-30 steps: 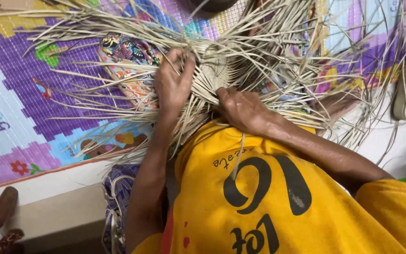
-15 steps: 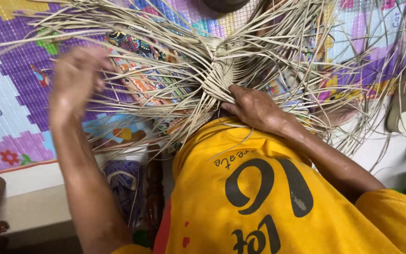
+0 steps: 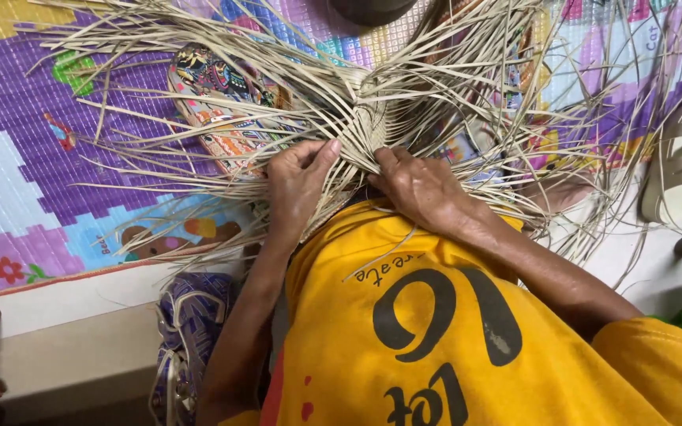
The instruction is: Weaving dried palm leaves together to create a handcrafted item like a fan or mat.
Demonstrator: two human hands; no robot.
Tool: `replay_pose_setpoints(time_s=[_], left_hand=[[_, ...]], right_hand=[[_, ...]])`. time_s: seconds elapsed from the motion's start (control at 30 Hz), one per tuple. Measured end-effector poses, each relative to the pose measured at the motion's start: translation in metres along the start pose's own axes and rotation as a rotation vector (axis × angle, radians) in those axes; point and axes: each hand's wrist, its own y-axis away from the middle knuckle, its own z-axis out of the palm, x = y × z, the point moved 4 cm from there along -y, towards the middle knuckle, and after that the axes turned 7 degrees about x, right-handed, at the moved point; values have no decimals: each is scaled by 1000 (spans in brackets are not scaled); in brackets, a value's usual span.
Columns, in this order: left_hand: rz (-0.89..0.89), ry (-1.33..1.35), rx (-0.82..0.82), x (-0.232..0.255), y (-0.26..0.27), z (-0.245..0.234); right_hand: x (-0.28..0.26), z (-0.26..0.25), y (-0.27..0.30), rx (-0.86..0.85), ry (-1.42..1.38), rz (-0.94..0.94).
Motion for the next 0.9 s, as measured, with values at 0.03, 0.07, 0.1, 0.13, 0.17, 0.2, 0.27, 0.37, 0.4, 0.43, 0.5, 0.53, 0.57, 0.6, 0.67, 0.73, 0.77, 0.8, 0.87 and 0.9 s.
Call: replay_pose_setpoints(time_s=[0.03,0.07,0.1,0.13,0.17,0.2,0.27,0.37,0.4,0.43,0.5,0.53,0.57,0.6,0.67,0.73,0.77,0.8,0.87,0.9], left_hand=[[-58,120,20,-8,-1,4],[-117,240,40,-16,-2,9],[-114,242,41,-26,-3,12],[-246,398,69,-40,-3,15],[-378,553,96,-53,-4,19],[-375,555,97,-55,-5,21],[-406,575,134,-60,-5,22],[-369,550,133,-69,-9,25],[-366,553,135,-70,-10,26],[-359,580,167,-72,-10,25],[-350,609,198,-72,-9,25],[-346,639,233,-70,-8,24],[-339,670,266,-68,-8,24],[-335,670,263,-73,-7,25],[-285,633,330,-81,-7,23],[-161,599,331,-85,-7,22],[-40,565,330,-85,-7,21],[-40,565,331,-82,-7,20],[-39,517,246,-76,-7,22],[-40,517,248,-67,-5,22]], right_hand=[[1,1,0,14,38,0],[3,3,1,28,76,1],[9,9,2,30,79,-1],[13,11,2,122,204,-52],[17,14,2,215,329,-104],[14,7,2,217,331,-106],[14,2,0,24,156,-6],[-2,-15,-1,218,342,-87],[-11,-31,-4,220,345,-90],[-26,-51,-6,343,287,-192],[-42,-64,-11,467,229,-293],[-45,-57,-16,439,154,-345],[-47,-50,-22,413,80,-397],[-46,-39,-31,417,83,-396],[-44,-19,-52,427,103,-401],[-52,-28,-57,422,-43,-423],[-56,-32,-59,413,-188,-444],[-53,-32,-59,413,-188,-445],[-44,-34,-56,457,-182,-400],[-36,-33,-50,455,-183,-402]])
